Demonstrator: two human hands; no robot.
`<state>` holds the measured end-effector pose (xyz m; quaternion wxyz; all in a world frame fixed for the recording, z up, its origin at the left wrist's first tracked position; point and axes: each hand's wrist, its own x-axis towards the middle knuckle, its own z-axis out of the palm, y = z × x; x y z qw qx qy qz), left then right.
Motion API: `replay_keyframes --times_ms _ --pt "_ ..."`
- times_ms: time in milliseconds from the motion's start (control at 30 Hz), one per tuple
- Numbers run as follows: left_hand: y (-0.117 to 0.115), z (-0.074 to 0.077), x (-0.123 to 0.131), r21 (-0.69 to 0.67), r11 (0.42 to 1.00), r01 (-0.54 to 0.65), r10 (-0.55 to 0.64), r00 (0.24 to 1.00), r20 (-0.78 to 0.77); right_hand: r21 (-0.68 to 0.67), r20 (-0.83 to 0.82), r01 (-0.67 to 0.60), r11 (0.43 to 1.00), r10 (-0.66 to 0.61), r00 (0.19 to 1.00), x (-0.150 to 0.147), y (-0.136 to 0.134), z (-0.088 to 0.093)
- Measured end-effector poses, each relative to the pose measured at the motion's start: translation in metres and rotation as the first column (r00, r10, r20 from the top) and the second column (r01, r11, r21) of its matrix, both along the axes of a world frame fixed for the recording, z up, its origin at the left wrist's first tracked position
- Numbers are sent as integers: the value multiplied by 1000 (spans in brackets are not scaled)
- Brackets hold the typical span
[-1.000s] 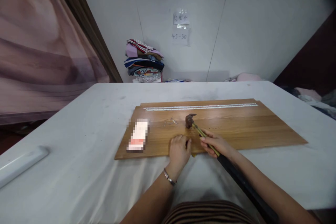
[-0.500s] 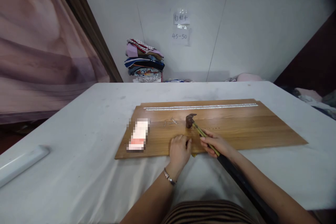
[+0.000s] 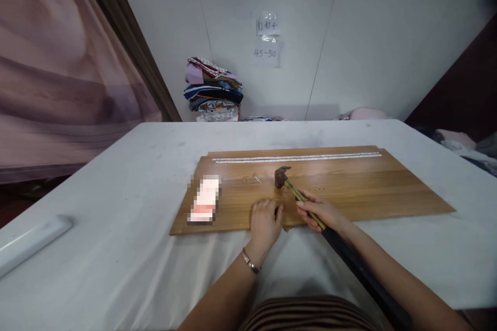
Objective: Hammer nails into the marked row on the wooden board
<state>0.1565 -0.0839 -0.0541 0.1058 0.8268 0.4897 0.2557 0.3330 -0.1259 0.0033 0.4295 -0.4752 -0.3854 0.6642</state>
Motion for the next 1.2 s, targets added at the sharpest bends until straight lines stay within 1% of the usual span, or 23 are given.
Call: replay_keyframes --times_ms 200,500,833,1100,1200 --pt "0 1 0 9 1000 5 -5 1000 10 -1 0 -9 1000 9 1000 1 1 -8" --pt "1 -1 0 14 1000 4 -5 1000 16 -6 -5 -3 1000 3 1000 1 0 0" --pt "-1 3 0 22 1000 4 -4 1000 15 -6 -3 -7 1000 7 1000 2 0 -8" --pt "0 0 0 3 1000 12 -12 1000 23 -6 -17 8 1000 -8 1000 1 0 0" --pt "0 0 0 2 1000 9 -9 1000 23 -5 -20 5 1000 -5 1000 1 0 0"
